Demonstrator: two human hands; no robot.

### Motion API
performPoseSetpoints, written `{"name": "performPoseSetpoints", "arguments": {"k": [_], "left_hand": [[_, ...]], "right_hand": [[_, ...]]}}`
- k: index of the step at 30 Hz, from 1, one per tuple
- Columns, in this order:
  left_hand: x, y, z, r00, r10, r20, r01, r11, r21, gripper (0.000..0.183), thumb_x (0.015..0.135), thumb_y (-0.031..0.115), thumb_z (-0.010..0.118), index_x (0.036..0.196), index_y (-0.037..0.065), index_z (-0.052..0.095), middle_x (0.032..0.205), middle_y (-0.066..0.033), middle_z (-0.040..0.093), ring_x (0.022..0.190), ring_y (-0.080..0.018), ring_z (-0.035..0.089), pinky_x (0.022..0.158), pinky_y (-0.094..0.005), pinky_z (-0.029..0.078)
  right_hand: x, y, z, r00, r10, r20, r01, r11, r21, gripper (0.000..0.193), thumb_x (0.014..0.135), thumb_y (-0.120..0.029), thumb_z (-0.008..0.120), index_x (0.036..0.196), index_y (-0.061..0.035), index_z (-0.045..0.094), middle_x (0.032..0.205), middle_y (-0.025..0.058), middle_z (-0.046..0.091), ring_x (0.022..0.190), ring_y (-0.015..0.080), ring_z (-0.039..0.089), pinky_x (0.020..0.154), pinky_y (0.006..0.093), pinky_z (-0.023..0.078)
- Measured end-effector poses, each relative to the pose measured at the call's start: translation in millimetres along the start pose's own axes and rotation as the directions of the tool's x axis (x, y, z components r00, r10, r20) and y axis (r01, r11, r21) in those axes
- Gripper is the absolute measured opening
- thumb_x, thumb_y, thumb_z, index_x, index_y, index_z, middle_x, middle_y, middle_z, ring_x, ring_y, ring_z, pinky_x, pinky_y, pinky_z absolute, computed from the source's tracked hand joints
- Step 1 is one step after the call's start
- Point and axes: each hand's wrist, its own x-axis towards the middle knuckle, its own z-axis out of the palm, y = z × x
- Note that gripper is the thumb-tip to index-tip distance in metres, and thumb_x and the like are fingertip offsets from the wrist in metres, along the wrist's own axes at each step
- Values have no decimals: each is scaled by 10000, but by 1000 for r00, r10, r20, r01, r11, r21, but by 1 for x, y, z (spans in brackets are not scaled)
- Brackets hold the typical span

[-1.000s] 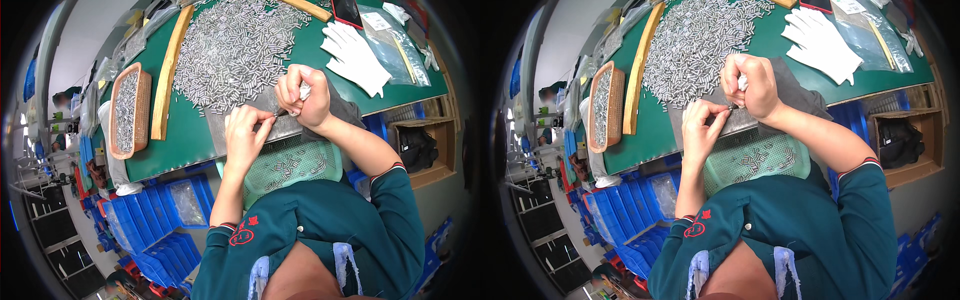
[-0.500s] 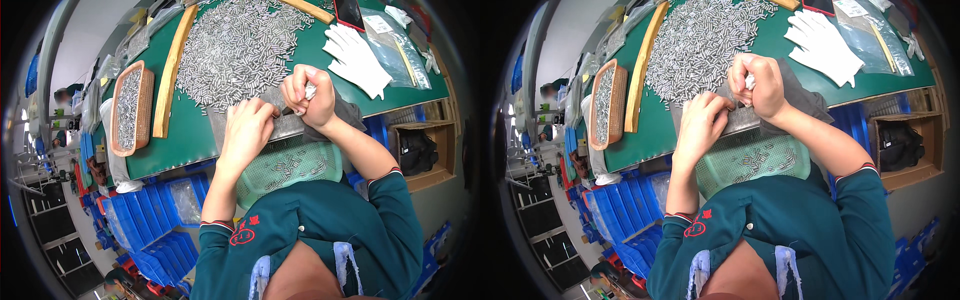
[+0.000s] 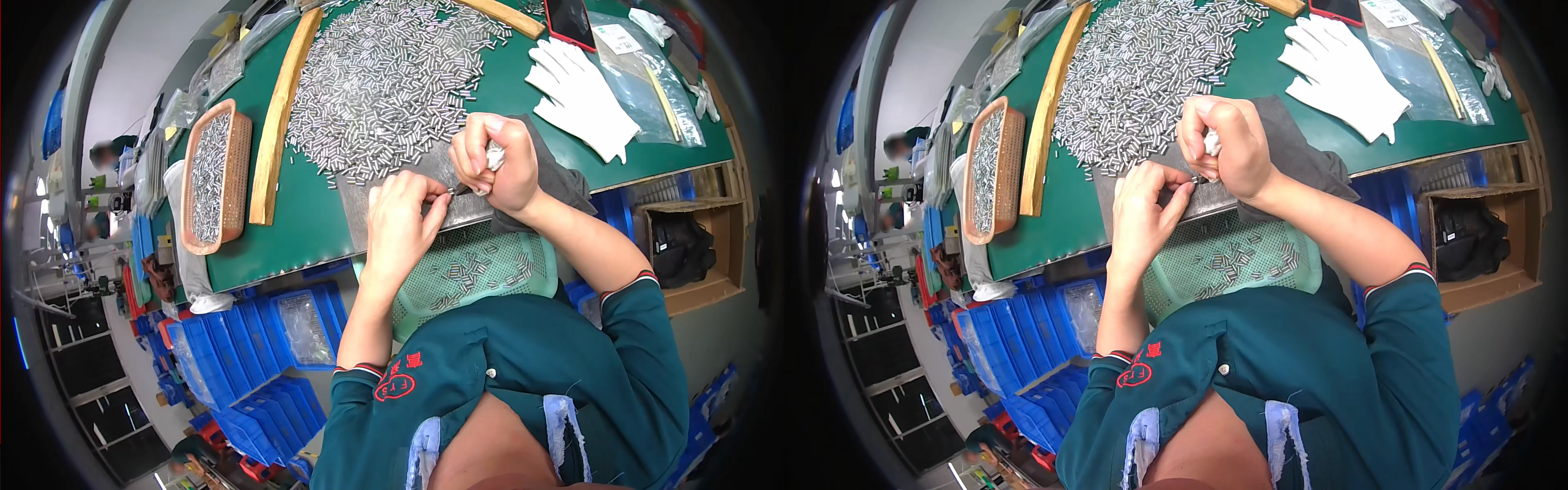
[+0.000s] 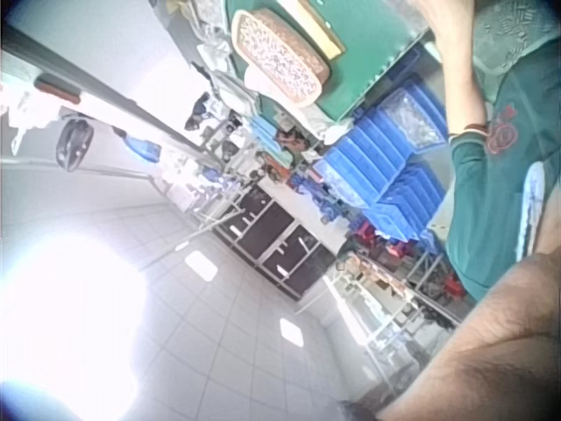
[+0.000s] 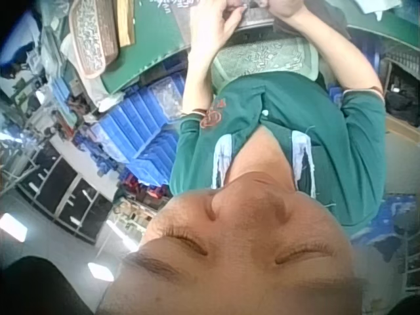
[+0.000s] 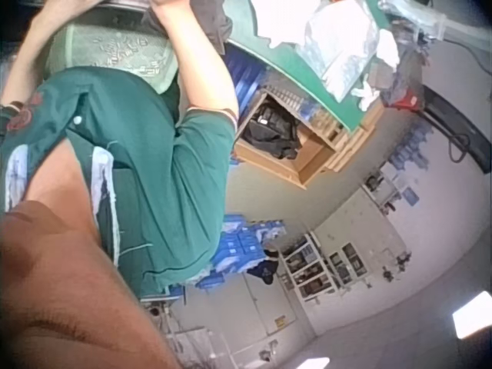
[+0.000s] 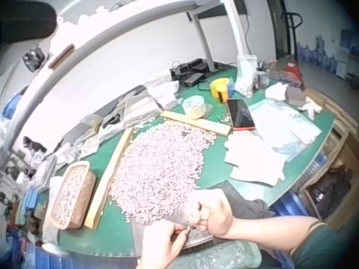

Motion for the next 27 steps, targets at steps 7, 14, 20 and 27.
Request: {"name": "performPoseSetpoints", "arguments": {"k": [7,14,20,27], "left_hand": [[-3,-2,6,997,-69,-17,67,993,-101,108,696,121,664,725,90,565,670,-3,519,661,-173,500,620,-311,320],[-4,-4,7,997,-76,-32,72,991,-111,113,696,124,666,716,88,561,668,-2,515,649,-169,490,612,-307,311],[-1,-2,5,999,-29,-31,26,996,-85,105,699,124,664,709,91,564,662,-1,511,628,-166,480,600,-303,302],[-5,-7,10,998,-38,-57,28,986,-166,93,696,126,667,712,96,581,648,6,503,602,-152,468,593,-294,297]], "right_hand": [[-1,0,0,1000,9,-10,-8,996,89,382,863,-241,305,564,-24,400,452,48,373,359,74,272,352,219,244],[-2,3,-2,999,45,4,-45,996,72,393,861,-244,310,550,-24,404,462,55,394,374,80,294,365,222,249],[0,7,0,986,-115,124,142,959,-245,411,873,-279,313,535,-54,374,414,34,363,352,81,267,355,227,211],[0,2,0,999,-30,-12,30,999,-32,391,884,-274,268,559,-73,357,412,6,307,337,74,227,322,218,221]]}}
